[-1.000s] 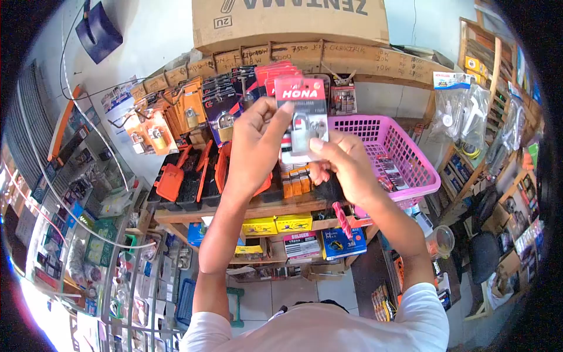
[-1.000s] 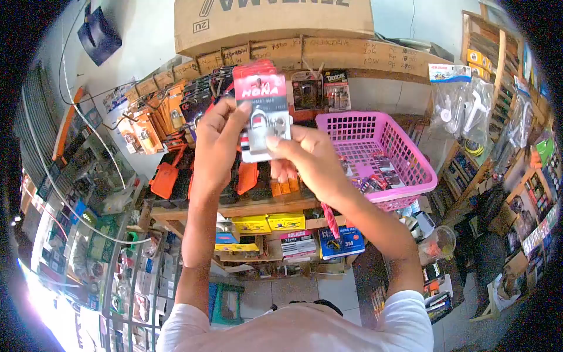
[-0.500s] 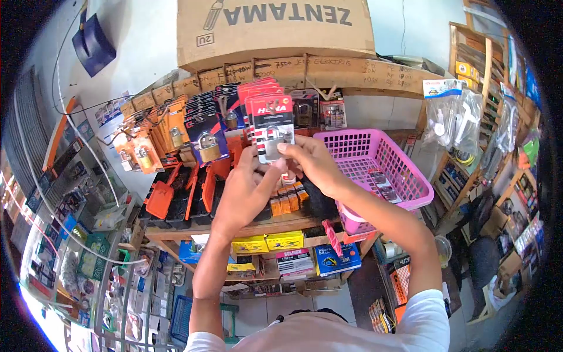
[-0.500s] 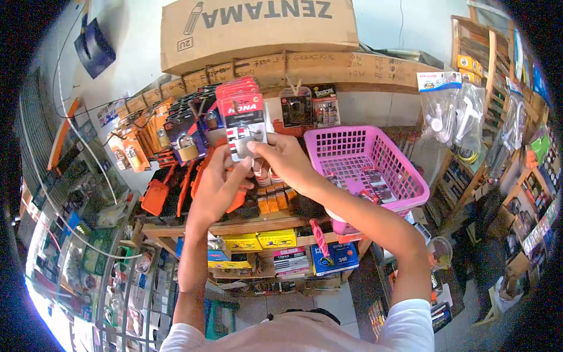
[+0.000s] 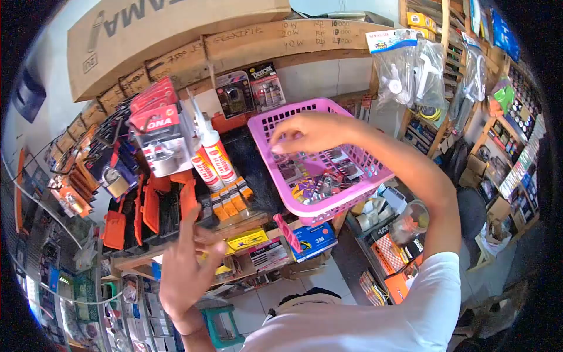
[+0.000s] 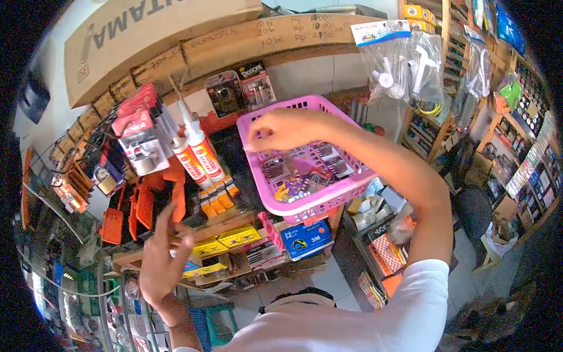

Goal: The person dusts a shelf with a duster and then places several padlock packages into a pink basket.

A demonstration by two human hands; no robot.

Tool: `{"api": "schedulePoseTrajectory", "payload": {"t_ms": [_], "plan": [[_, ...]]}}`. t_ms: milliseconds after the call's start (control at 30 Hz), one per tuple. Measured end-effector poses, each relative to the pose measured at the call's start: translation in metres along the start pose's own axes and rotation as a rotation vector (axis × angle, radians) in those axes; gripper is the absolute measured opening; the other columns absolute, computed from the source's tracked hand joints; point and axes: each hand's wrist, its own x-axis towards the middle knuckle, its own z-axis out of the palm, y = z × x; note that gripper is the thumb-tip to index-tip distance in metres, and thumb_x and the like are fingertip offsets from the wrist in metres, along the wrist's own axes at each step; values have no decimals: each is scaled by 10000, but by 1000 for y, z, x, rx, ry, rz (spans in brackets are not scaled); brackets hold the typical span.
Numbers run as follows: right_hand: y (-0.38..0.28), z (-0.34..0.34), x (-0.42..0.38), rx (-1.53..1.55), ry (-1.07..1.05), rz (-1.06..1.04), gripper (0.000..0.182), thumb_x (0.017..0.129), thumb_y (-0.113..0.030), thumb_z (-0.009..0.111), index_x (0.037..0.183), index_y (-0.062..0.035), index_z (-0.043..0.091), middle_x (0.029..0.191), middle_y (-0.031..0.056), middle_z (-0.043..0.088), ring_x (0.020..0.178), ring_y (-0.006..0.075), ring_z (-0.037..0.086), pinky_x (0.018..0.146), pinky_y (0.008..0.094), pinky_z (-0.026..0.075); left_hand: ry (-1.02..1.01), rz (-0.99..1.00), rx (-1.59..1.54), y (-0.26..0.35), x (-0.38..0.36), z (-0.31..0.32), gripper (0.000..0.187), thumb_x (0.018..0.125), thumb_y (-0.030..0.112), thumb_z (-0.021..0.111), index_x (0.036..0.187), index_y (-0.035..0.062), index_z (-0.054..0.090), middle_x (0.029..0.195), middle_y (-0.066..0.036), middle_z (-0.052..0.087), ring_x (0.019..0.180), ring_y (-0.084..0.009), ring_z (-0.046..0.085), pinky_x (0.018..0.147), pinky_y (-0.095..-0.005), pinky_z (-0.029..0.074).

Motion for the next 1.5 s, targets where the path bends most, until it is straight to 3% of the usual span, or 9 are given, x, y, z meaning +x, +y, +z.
{"api": "schedulePoseTrajectory", "payload": {"t_ms": [100,167,333,433,533,967,1233,1267,1500], "plan": [[53,-10,-10,-443,-58,179,473,877,-486,621,1127,-85,653,1057,171,678,980,319,651,841,441,508,-146,46,137,12,3,17,740,846,361,706,1397,-6,377,1011,-193,661,890,-351,677,750,-414,538],[103,-8,-8,-546,-147,279,481,850,-483,642,1131,-92,654,1066,171,675,998,327,644,852,450,502,-195,446,164,16,13,36,723,846,389,699,1374,-13,411,1099,-221,628,992,-379,643,812,-412,522],[176,1,9,-580,-396,473,474,787,-417,710,1147,-113,654,1083,168,670,1034,335,632,877,458,490,-390,397,272,36,27,82,766,862,543,613,1403,37,419,1496,-232,296,1404,-454,243,1108,-532,273],[211,11,16,-650,-526,460,579,702,-383,795,1188,-116,625,1088,158,670,1043,336,628,881,461,484,-424,399,310,37,27,102,773,875,560,585,1430,58,391,1495,-252,287,1406,-451,245,1111,-522,273],[230,17,19,-691,-667,376,985,536,-400,905,1372,-112,472,1263,112,616,1176,330,571,967,427,465,-445,373,333,41,25,105,775,885,563,570,1439,56,377,1516,-265,237,1412,-455,224,1109,-521,273],[235,23,30,-618,-674,490,996,429,-337,929,1311,-116,521,1173,111,657,1101,306,615,885,405,503,-460,318,351,34,15,106,754,895,560,556,1435,64,381,1530,-267,197,1385,-471,268,1108,-537,282],[235,24,18,-812,-328,226,920,427,-409,901,1208,-44,580,1133,185,649,1165,332,568,1000,438,430,-428,329,350,34,18,111,738,886,558,570,1399,47,430,1526,-269,206,1387,-472,262,1116,-530,275],[219,18,18,-795,-425,307,993,492,-384,868,1331,-42,462,1309,258,486,1285,426,411,1070,483,334,-401,325,344,35,19,113,730,882,558,574,1382,41,452,1525,-268,208,1389,-474,256,1118,-531,272],[166,4,-10,-730,-118,234,999,548,-274,866,1394,-52,384,1387,249,402,1315,432,380,1095,524,307,-340,313,348,35,22,120,718,860,574,594,1344,53,495,1517,-287,193,1399,-508,192,1122,-561,249]]}}
